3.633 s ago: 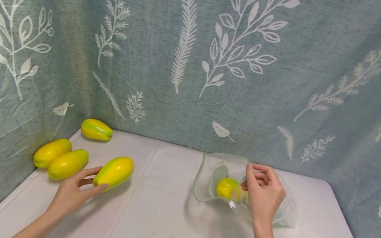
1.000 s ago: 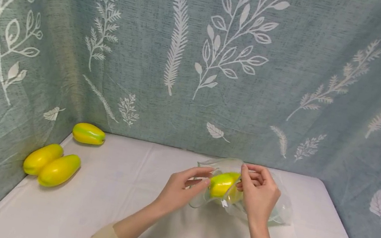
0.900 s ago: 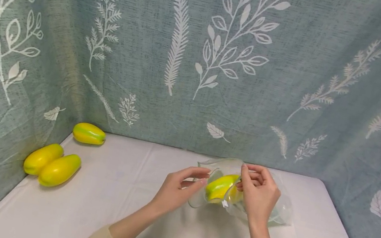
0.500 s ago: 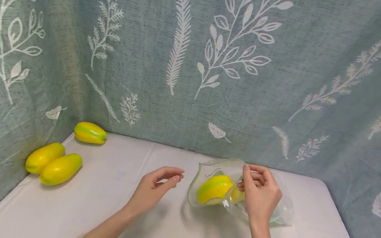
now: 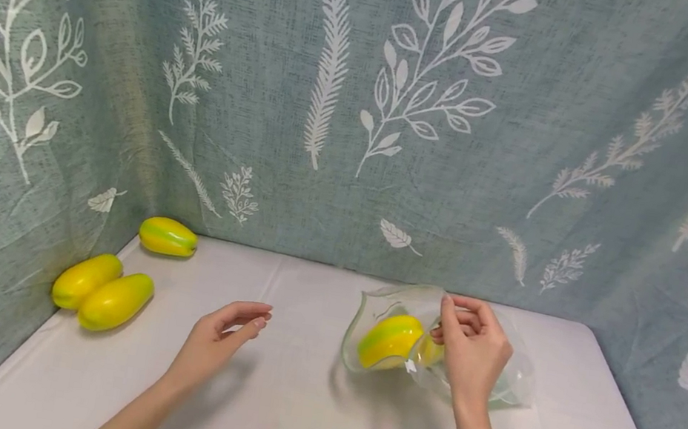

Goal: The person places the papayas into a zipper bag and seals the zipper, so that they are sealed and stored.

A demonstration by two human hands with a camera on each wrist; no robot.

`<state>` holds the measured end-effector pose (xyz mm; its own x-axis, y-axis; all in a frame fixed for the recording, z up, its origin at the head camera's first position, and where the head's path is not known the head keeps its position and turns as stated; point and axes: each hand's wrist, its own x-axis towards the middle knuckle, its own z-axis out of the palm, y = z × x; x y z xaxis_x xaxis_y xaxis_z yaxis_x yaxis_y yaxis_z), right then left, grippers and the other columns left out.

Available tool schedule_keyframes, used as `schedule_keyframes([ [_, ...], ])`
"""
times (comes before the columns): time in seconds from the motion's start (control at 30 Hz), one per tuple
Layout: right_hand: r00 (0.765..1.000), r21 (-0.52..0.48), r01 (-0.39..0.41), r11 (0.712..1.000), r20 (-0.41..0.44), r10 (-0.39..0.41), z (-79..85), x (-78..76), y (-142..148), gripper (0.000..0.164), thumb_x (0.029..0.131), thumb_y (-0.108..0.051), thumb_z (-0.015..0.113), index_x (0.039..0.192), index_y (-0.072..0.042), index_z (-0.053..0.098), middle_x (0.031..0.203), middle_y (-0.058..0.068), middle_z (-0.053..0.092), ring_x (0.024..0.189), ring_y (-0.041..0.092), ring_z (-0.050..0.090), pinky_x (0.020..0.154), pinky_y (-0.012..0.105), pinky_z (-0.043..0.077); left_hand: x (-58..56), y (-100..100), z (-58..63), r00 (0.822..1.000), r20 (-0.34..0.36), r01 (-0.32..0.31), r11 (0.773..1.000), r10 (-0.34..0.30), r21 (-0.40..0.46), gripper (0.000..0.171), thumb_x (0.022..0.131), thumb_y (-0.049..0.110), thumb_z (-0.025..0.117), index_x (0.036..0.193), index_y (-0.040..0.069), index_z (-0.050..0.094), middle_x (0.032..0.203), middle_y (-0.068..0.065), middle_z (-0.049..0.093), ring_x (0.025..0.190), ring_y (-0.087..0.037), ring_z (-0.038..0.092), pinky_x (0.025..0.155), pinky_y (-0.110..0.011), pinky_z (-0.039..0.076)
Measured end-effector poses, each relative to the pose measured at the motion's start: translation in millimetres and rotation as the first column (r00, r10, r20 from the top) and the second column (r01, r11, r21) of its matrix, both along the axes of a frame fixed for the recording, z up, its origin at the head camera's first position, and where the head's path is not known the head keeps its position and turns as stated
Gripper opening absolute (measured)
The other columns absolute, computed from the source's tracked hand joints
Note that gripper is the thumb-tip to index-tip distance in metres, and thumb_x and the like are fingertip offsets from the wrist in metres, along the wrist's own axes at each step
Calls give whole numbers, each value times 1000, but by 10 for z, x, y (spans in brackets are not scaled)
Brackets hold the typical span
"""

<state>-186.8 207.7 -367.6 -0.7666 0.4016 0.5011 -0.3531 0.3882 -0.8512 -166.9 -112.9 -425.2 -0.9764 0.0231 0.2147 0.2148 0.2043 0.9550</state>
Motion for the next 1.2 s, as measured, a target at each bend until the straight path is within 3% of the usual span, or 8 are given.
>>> schedule_keyframes([
  [0.17, 1000, 9, -8, 1000, -15, 8, 150, 109, -85, 12, 89, -4, 69, 92, 8, 68, 67, 19, 66, 46, 7, 60, 46, 21, 52, 13, -225, -14, 999, 11, -48, 999, 49, -20, 23, 92, 17, 69, 114, 16, 70, 109, 2, 69, 100, -11, 63, 84, -25, 53],
  [0.4, 1000, 14, -4, 1000, -16, 4, 200, 150, -111, 11, 89, -3, 69, 92, 8, 68, 66, 19, 66, 45, 7, 60, 46, 20, 52, 66, -515, -21, 991, 16, -131, 988, 133, -83, 28, 92, 18, 69, 120, 13, 68, 112, 0, 68, 100, -9, 62, 85, -22, 51],
  [0.63, 1000, 25, 2, 1000, -9, -2, 197, 147, -121, 12, 89, -2, 69, 92, 9, 68, 63, 5, 67, 45, 6, 60, 45, 19, 51, 93, -723, -44, 984, 30, -172, 977, 177, -126, 31, 93, 22, 68, 122, 11, 66, 114, -3, 68, 100, -6, 61, 84, -17, 50],
  [0.83, 1000, 18, -2, 1000, -11, 2, 205, 159, -117, 11, 89, -2, 69, 91, 9, 68, 66, 17, 66, 45, 6, 60, 45, 20, 51, 100, -932, -46, 970, 91, -209, 966, 224, -155, 37, 95, 26, 66, 127, 9, 62, 120, -7, 64, 100, 0, 58, 83, -13, 47],
  [1.03, 1000, 0, -12, 1000, -12, 12, 193, 148, -96, 12, 89, -3, 69, 92, 8, 68, 66, 17, 67, 45, 7, 60, 45, 21, 52, 124, -1168, -49, 945, 79, -300, 936, 318, -182, 40, 96, 25, 64, 129, 4, 59, 125, -15, 61, 97, 9, 53, 83, -5, 43],
  [1.2, 1000, -1, -14, 1000, -10, 14, 189, 144, -87, 12, 89, -4, 69, 92, 8, 68, 64, 12, 67, 46, 7, 60, 46, 21, 52, 135, -1346, -52, 891, 42, -433, 873, 452, -223, 37, 94, 19, 67, 127, 3, 62, 125, -14, 60, 99, 8, 51, 83, -3, 42],
])
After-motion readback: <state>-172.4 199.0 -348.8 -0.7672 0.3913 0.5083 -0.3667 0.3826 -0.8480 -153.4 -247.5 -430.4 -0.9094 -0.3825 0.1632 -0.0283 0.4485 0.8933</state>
